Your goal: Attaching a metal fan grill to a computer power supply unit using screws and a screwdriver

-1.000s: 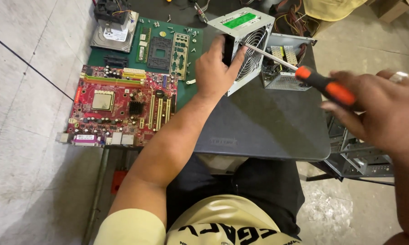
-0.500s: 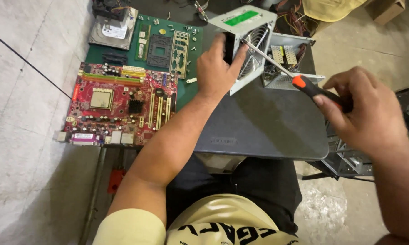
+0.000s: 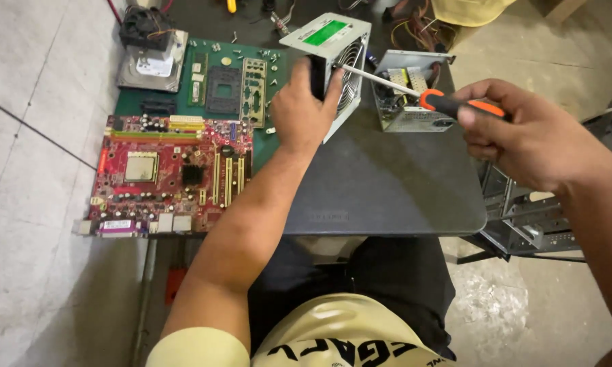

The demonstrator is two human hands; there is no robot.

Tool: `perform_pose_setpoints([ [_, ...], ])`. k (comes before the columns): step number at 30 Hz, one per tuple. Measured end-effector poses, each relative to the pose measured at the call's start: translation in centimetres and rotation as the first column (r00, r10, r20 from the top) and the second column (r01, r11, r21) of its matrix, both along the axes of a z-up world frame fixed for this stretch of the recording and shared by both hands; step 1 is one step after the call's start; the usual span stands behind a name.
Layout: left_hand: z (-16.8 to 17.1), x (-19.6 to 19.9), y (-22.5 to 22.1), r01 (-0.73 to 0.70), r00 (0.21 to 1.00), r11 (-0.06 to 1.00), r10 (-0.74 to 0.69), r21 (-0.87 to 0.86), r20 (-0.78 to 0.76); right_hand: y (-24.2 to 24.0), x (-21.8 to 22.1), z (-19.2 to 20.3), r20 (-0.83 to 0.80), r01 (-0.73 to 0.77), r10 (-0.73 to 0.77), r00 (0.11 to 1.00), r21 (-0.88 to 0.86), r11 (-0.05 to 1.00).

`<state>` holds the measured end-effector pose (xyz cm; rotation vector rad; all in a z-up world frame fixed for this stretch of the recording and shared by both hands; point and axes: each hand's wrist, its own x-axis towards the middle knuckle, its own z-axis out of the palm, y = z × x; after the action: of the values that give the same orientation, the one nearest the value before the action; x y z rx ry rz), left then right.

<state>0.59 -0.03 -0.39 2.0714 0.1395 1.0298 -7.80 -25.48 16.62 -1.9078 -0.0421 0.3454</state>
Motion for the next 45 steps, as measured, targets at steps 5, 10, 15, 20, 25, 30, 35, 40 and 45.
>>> perform_pose_setpoints([
  [5,-0.4,0.0,0.0,-0.036,0.999,0.998,0.035,0.05,0.002,0.4,-2.6,0.6,0.32,0.157,0.097,0.942,-0.679,0.717],
  [10,-0.2,-0.3,0.0,0.029,0.999,1.0,-0.029,0.012,0.036,-5.8,-1.5,-4.0,0.644,0.527,0.603,0.471,-0.753,0.393],
  [15,-1.4,0.0,0.2,0.035,0.977,0.993,-0.057,0.11,0.206,-3.7,-1.6,-4.5,0.089,0.147,-0.121,0.989,-0.411,0.9],
  [20,-1.3,0.0,-0.1,-0.019,0.965,0.986,-0.026,0.168,0.259,-2.4,-3.1,-5.7,-0.322,0.116,-0.04,0.946,0.222,0.968],
  [25,-1.6,0.0,-0.5,0.002,0.971,0.981,-0.048,0.194,0.235,-7.9,-4.7,-9.7,0.556,0.43,0.571,0.604,-0.831,0.354],
  [30,-1.6,-0.3,-0.7,-0.002,0.97,0.969,-0.058,0.248,0.237,-4.8,-4.3,-8.6,0.319,0.197,-0.052,0.946,-0.442,0.875],
  [35,-2.1,-0.1,-0.8,-0.015,0.962,0.957,-0.065,0.291,0.264,-3.7,-4.7,-8.8,-0.491,0.179,0.076,0.868,0.451,0.874],
  [40,-2.2,-0.4,-0.9,0.012,0.971,0.957,-0.08,0.291,0.225,-4.5,-6.1,-9.2,0.558,0.376,0.518,0.649,-0.826,0.419],
  [45,-1.8,-0.6,-1.1,0.033,0.955,0.954,-0.118,0.298,0.271,-5.6,-5.4,-9.2,0.621,0.577,0.614,0.488,-0.757,0.307],
])
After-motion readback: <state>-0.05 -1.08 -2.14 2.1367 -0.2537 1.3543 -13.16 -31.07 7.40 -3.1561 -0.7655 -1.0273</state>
